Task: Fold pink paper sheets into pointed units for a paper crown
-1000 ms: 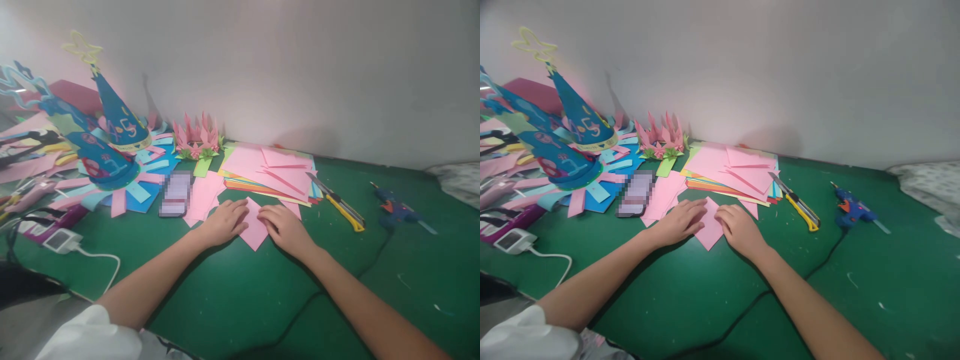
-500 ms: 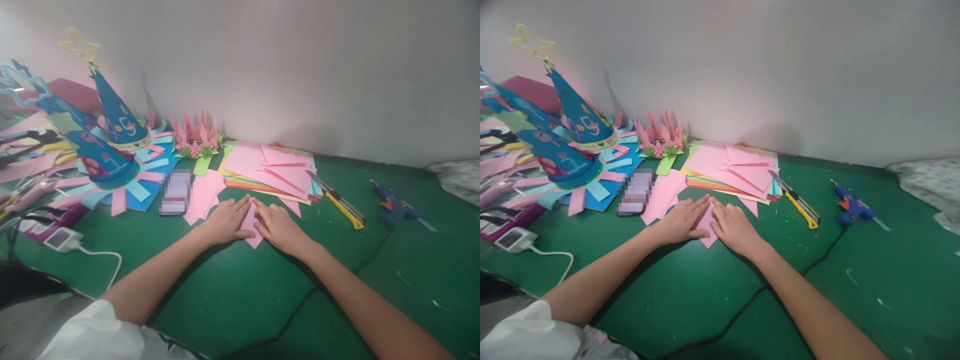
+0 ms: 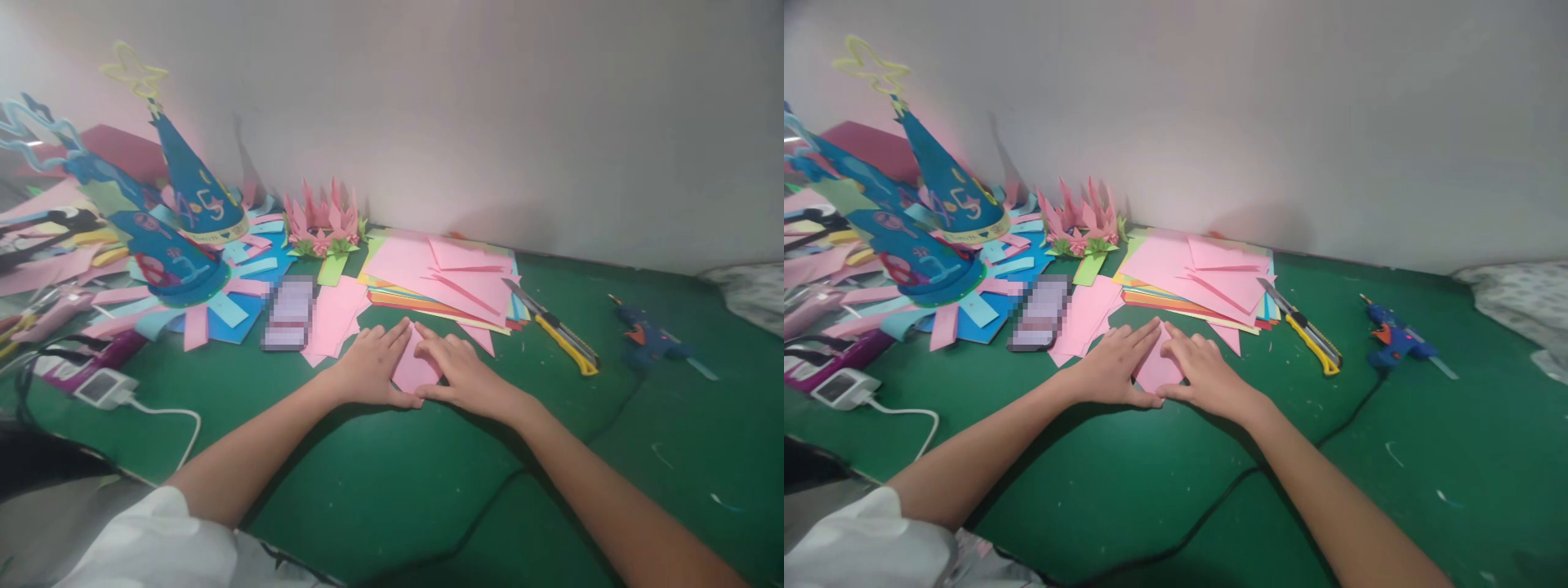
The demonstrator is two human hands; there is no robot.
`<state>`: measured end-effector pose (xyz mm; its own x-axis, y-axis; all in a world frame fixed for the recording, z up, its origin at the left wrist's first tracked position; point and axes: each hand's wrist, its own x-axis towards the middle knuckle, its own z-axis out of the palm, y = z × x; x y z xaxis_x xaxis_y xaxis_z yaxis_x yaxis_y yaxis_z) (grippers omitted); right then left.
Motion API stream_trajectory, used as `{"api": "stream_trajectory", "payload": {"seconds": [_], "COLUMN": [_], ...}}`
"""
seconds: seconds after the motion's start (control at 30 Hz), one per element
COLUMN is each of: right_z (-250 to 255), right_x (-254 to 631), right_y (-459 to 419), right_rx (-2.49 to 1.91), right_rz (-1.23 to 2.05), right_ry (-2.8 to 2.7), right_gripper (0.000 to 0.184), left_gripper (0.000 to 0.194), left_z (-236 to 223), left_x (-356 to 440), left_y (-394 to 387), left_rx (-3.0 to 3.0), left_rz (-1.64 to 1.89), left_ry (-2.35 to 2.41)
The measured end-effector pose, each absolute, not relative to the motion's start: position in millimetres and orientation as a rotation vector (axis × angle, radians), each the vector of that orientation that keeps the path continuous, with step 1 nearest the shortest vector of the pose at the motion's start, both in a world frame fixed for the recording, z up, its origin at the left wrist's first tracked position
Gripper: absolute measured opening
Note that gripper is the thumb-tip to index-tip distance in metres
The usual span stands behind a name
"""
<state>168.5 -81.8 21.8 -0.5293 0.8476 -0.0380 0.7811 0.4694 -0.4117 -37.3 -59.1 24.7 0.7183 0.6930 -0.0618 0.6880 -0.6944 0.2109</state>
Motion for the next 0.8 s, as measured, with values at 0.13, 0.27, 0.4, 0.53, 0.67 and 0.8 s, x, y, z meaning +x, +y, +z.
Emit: {"api": "stream_trajectory", "payload": {"seconds": [0.13,0.27,0.4,0.53,0.67,0.8], "right_z": [22.6,20.9,17.2,17.9,21.9,19.3], "right_x": [175.8,183.6,187.7,190.8,194.9,196.7], "right_y": [-76.2,-72.7,-72.8,-72.9,-73.0,-71.9], "right_rx": [-1.355,-1.282,-1.284,-1.272,-1.238,-1.245], "right_rz": [0.713,0.791,0.789,0.834,0.885,0.833], "right_ry": [-2.464,-2.413,-2.396,-2.352,-2.378,-2.382], "right_gripper": [0.021,0.024,0.033,0.030,0.039,0.047], "left_gripper": [0.085,0.052,0.037,0.027,0.022,0.059], "left_z": [25.1,21.3,15.7,16.7,26.4,31.6], "left_x": [-41.4,-51.1,-61.5,-64.8,-62.3,-60.7], "left_y": [-53.2,-39.8,-29.3,-29.3,-37.5,-44.4], "left_rx": [2.658,2.624,2.519,2.480,2.498,2.562], "left_rz": [0.015,0.100,0.351,0.515,0.455,0.364], "left_ry": [1.074,0.907,0.768,0.709,0.724,0.755]}}
